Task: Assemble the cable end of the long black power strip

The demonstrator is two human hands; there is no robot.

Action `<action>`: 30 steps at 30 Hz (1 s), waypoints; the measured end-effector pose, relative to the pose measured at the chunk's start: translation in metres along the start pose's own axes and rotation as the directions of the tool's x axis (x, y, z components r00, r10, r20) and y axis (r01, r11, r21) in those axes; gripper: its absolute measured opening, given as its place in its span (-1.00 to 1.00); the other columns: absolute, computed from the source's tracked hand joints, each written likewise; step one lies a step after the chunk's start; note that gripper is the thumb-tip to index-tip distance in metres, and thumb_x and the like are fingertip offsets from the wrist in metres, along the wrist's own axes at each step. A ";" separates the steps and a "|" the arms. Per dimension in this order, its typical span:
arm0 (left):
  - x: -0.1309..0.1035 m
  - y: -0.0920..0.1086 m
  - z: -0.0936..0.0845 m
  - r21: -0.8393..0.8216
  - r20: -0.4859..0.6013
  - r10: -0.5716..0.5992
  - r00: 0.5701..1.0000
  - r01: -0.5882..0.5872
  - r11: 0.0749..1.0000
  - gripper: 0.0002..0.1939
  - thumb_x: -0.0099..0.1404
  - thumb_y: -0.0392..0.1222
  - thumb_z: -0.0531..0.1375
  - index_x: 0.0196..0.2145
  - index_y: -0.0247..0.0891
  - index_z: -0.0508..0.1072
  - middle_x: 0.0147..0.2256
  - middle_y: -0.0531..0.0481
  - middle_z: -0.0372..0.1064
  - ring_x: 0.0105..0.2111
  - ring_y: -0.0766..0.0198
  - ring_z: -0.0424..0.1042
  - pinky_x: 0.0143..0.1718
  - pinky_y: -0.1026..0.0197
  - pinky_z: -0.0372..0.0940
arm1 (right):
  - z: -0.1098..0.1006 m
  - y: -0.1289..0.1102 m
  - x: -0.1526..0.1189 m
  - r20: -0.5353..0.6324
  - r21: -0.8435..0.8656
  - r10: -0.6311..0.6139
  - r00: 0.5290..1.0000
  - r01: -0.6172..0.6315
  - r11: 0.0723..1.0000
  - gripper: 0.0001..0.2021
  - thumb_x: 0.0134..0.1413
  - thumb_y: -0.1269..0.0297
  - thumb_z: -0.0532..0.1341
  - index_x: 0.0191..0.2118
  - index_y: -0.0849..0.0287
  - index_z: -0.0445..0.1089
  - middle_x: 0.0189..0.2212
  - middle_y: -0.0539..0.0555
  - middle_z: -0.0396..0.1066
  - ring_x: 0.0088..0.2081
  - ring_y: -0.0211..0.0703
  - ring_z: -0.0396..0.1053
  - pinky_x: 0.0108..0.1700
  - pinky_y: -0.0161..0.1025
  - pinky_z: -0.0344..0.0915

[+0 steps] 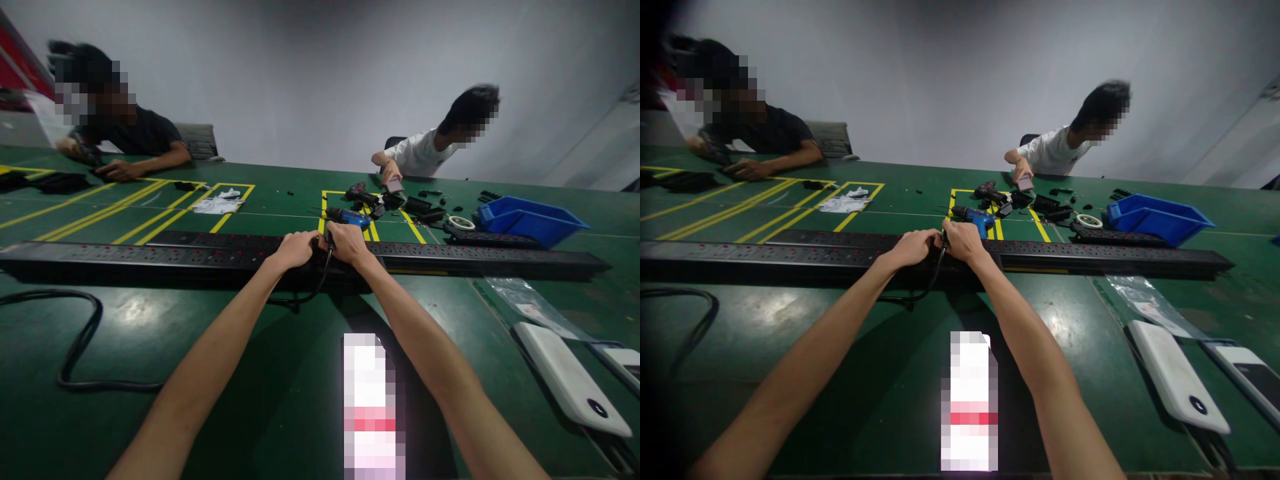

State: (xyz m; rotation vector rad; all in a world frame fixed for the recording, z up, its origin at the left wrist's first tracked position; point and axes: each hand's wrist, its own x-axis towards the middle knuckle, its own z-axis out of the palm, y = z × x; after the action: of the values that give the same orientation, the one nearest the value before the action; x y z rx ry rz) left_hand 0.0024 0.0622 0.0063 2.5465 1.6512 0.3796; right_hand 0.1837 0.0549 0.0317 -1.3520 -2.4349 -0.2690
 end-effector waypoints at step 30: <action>-0.001 0.003 -0.001 -0.008 -0.013 0.006 1.000 -0.006 1.000 -0.51 0.32 -0.35 -0.02 0.12 0.00 0.38 0.03 0.01 0.45 0.02 0.15 0.42 0.11 0.08 0.20 | -0.074 0.048 -0.042 0.583 0.129 0.091 0.808 -0.203 0.971 -0.53 -0.30 0.50 0.34 -0.12 0.08 0.47 -0.28 0.02 0.50 -0.31 -0.14 0.43 -0.41 -0.33 0.20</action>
State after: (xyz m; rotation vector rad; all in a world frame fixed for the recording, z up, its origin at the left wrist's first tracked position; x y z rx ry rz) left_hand 0.0041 0.0602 0.0081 2.5495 1.6428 0.4035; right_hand 0.2601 0.0236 0.0840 -1.7120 -2.6976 0.4733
